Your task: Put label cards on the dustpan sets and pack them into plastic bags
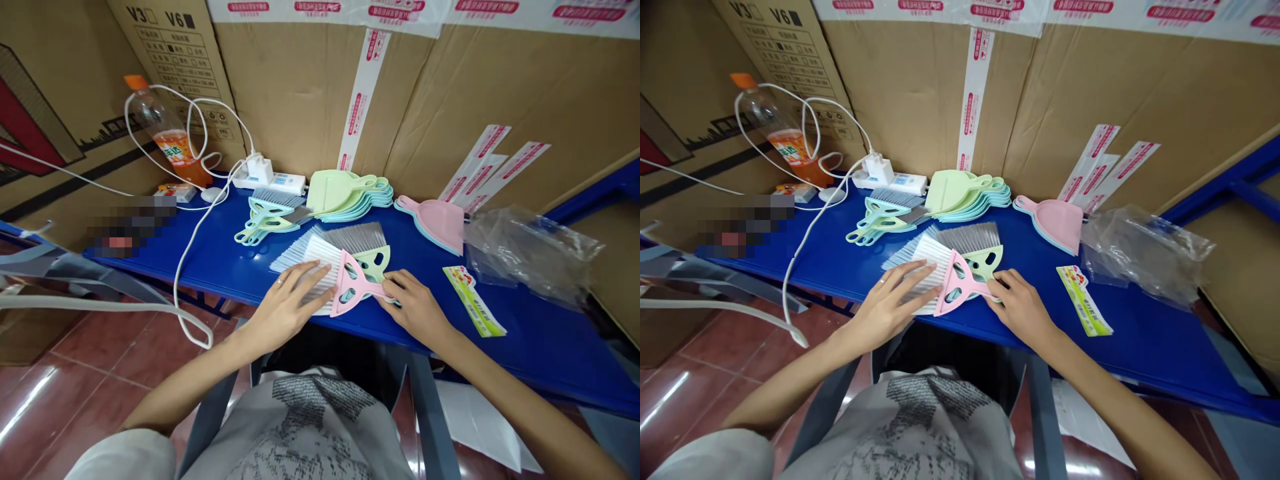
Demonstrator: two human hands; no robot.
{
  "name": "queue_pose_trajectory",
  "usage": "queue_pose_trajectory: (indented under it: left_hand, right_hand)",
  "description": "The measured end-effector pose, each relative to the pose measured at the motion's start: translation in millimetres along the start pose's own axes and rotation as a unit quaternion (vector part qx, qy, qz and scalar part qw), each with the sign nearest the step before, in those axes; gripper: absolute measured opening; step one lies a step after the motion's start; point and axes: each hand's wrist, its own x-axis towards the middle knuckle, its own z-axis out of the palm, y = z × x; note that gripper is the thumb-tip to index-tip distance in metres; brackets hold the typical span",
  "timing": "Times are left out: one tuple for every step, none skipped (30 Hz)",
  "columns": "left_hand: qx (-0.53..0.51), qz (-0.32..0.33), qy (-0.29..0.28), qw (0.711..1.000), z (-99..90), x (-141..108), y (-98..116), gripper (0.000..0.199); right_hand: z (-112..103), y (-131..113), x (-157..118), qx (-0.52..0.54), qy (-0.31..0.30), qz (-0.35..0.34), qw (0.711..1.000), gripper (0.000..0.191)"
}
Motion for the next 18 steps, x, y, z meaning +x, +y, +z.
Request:
queue_pose_trajectory:
  left_hand:
    - [0.000,-0.018,0.010,1.000,4.5,2,2,0.071]
    - [-0.005,-0.046,0.016,0.999,9.4,4,4,0.083]
    - [-0.014,-0.083,0.022,0.996,14.3,7,5,0.095]
    - [-0.024,-0.125,0.028,0.991,18.6,9,6,0.104]
    - [-0.033,-0.166,0.035,0.985,22.1,11,7,0.110]
    - [-0.038,-0.199,0.043,0.978,24.5,12,7,0.113]
    - [-0.039,-0.223,0.051,0.973,25.8,12,8,0.114]
    - [-0.037,-0.237,0.062,0.969,26.1,11,9,0.112]
    - [-0.036,-0.247,0.079,0.965,25.6,9,11,0.108]
    - [-0.038,-0.250,0.104,0.962,24.8,6,14,0.100]
    - [-0.045,-0.242,0.135,0.960,23.9,3,20,0.087]
    - [-0.062,-0.223,0.162,0.959,23.2,0,27,0.072]
    - [-0.090,-0.197,0.179,0.960,22.9,-2,35,0.055]
    - [-0.124,-0.170,0.184,0.960,23.1,-3,44,0.042]
    - [-0.163,-0.149,0.174,0.960,23.8,-3,53,0.033]
    - [-0.198,-0.140,0.154,0.958,24.7,-2,61,0.028]
    - [-0.222,-0.139,0.136,0.955,25.6,-1,66,0.025]
    - [-0.228,-0.142,0.126,0.955,26.3,1,69,0.022]
  right_hand:
    - [-1,1,-2,0.013,0.013,0.012,1.000,0.013]
    - [-2,2,-3,0.025,0.026,0.026,0.999,0.016]
    - [-3,3,-3,0.038,0.038,0.041,0.998,0.018]
    - [-5,4,-3,0.050,0.046,0.056,0.996,0.021]
    - [-7,4,-4,0.062,0.053,0.071,0.994,0.024]
    - [-8,5,-4,0.075,0.059,0.088,0.992,0.027]
    - [-10,6,-5,0.089,0.066,0.106,0.988,0.029]
    - [-12,8,-6,0.111,0.070,0.127,0.983,0.032]
    - [-14,10,-8,0.141,0.076,0.152,0.975,0.035]
    - [-15,12,-10,0.176,0.084,0.180,0.964,0.040]
    - [-17,14,-12,0.210,0.093,0.210,0.950,0.045]
    - [-19,17,-14,0.236,0.104,0.237,0.937,0.050]
    - [-20,19,-16,0.247,0.117,0.261,0.926,0.055]
    - [-22,22,-16,0.243,0.129,0.278,0.920,0.058]
    - [-24,24,-17,0.230,0.139,0.290,0.918,0.060]
    - [-26,25,-17,0.215,0.147,0.298,0.918,0.060]
    - [-28,27,-17,0.206,0.152,0.303,0.918,0.060]
    - [-29,28,-16,0.203,0.156,0.307,0.917,0.060]
